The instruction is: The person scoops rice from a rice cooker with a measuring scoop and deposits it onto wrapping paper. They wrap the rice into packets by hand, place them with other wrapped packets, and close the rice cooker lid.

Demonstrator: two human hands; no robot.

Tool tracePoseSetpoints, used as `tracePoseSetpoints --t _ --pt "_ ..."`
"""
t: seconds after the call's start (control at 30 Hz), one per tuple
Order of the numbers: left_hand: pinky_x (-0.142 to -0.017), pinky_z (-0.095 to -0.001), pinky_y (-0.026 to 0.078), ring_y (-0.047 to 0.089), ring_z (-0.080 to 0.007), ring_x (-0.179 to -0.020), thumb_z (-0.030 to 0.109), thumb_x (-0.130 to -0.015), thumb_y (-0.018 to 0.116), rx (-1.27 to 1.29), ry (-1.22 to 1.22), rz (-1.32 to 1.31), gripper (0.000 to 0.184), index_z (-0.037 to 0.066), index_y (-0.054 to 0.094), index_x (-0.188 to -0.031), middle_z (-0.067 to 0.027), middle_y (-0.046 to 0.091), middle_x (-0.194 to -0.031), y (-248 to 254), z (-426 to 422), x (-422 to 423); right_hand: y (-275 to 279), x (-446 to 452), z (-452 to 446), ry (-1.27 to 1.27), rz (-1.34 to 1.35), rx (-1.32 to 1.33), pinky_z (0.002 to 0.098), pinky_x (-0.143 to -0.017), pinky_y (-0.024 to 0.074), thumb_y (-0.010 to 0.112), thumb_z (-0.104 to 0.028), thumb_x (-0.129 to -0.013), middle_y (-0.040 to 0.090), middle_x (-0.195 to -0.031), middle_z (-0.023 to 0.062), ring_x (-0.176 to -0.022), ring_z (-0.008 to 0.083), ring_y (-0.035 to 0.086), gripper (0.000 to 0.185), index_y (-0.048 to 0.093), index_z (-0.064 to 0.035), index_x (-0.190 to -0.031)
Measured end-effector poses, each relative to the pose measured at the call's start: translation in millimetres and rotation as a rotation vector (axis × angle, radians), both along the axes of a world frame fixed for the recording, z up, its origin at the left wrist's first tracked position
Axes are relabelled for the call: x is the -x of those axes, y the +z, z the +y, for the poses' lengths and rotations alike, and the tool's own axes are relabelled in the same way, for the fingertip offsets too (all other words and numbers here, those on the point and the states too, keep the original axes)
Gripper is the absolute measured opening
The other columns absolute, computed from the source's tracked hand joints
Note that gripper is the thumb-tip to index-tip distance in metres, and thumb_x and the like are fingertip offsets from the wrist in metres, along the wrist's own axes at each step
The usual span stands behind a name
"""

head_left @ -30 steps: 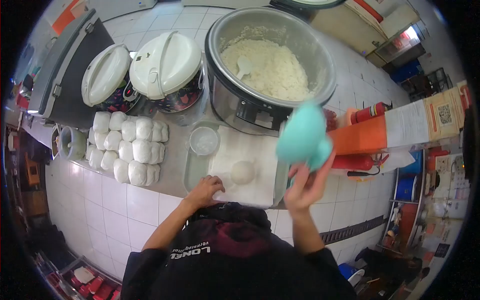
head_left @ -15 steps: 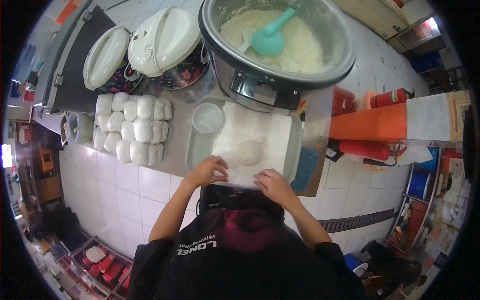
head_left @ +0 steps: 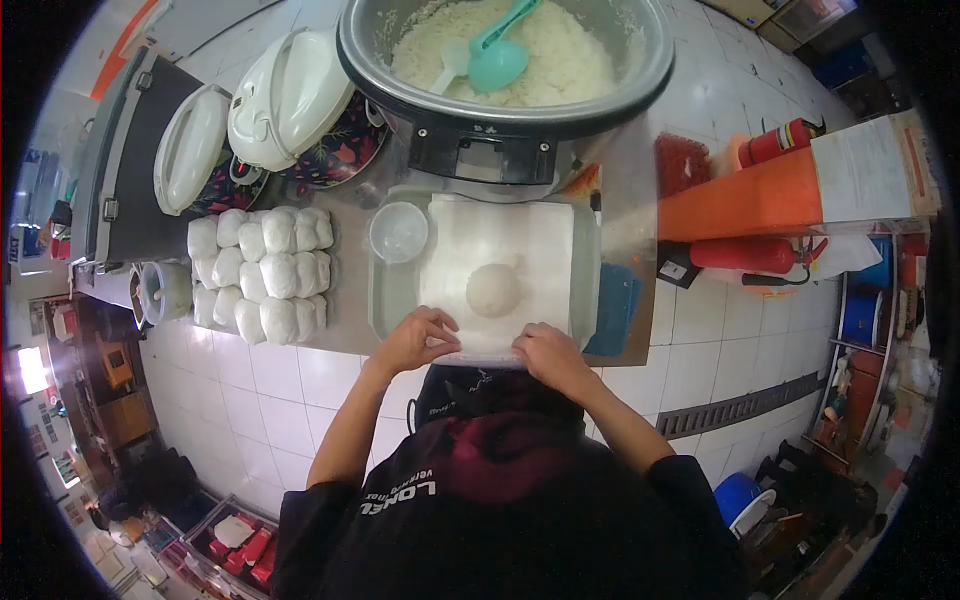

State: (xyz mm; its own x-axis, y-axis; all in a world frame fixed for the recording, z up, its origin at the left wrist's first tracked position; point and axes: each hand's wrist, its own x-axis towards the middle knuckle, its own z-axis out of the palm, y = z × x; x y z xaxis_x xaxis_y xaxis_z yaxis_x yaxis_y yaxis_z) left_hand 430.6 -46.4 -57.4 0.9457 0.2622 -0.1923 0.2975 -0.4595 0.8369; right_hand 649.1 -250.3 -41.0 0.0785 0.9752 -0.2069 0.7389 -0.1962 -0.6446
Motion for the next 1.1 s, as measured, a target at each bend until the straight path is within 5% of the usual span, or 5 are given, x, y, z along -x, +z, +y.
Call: tracePoseSetpoints --t 0.27,0.43,0.7,0.83,1.1 --pt "-0.087 -0.0381 0.053 0.066 -0.0277 -0.096 0.016 -0.082 0.080 -0.151 -0.074 -0.063 0.014 0.007 0.078 -0.092 -0.0068 0.071 -0.104 19.6 -4.0 -4.6 19.2 -2.0 7.7 -0.093 0.052 -0.121 0.0459 -0.078 0.0520 0.065 -0.015 -0.090 0.065 -0.086 0.0151 -0.087 0.0361 0.063 0.013 0.068 -0.0026 -0.088" --pt "-0.084 -0.0400 0.053 0.066 -0.0296 -0.091 0.015 -0.084 0.076 -0.074 0.013 -0.176 0.010 0.006 0.075 -0.089 -0.0082 0.072 -0.097 28.4 -0.8 -14.1 27.6 1.1 0.6 -0.258 0.147 0.052 0.0496 -0.075 0.0496 0.063 -0.017 -0.094 0.068 -0.086 0.0204 -0.085 0.0412 0.065 0.017 0.057 -0.0027 -0.103" --pt "-0.087 -0.0410 0.051 0.066 -0.0303 -0.093 0.010 -0.087 0.072 -0.208 -0.023 -0.213 0.009 0.003 0.070 -0.091 -0.0093 0.072 -0.098 39.1 -6.6 -19.6 42.9 6.9 -3.0 -0.267 0.098 -0.094 0.0471 -0.085 0.0513 0.065 -0.016 -0.090 0.072 -0.097 0.0143 -0.093 0.0377 0.066 0.025 0.060 -0.0038 -0.112" --pt "-0.087 -0.0415 0.049 0.065 -0.0301 -0.097 0.015 -0.086 0.075 -0.275 0.089 -0.262 0.019 0.005 0.068 -0.100 -0.0083 0.071 -0.099 40.6 -8.8 -23.0 16.4 0.0 -8.5 -0.247 -0.150 -0.180 0.0451 -0.090 0.0489 0.067 -0.016 -0.087 0.072 -0.102 0.0118 -0.100 0.0328 0.064 0.022 0.069 -0.0050 -0.106" --pt "-0.090 -0.0430 0.048 0.063 -0.0277 -0.102 0.034 -0.072 0.087 -0.418 0.037 -0.235 0.051 0.008 0.069 -0.111 -0.0084 0.070 -0.109 34.2 0.7 -6.2 5.3 5.6 -28.8 -0.419 -0.184 -0.344 0.0415 -0.088 0.0470 0.070 -0.013 -0.084 0.070 -0.093 0.0086 -0.094 0.0292 0.063 0.013 0.071 -0.0063 -0.095"
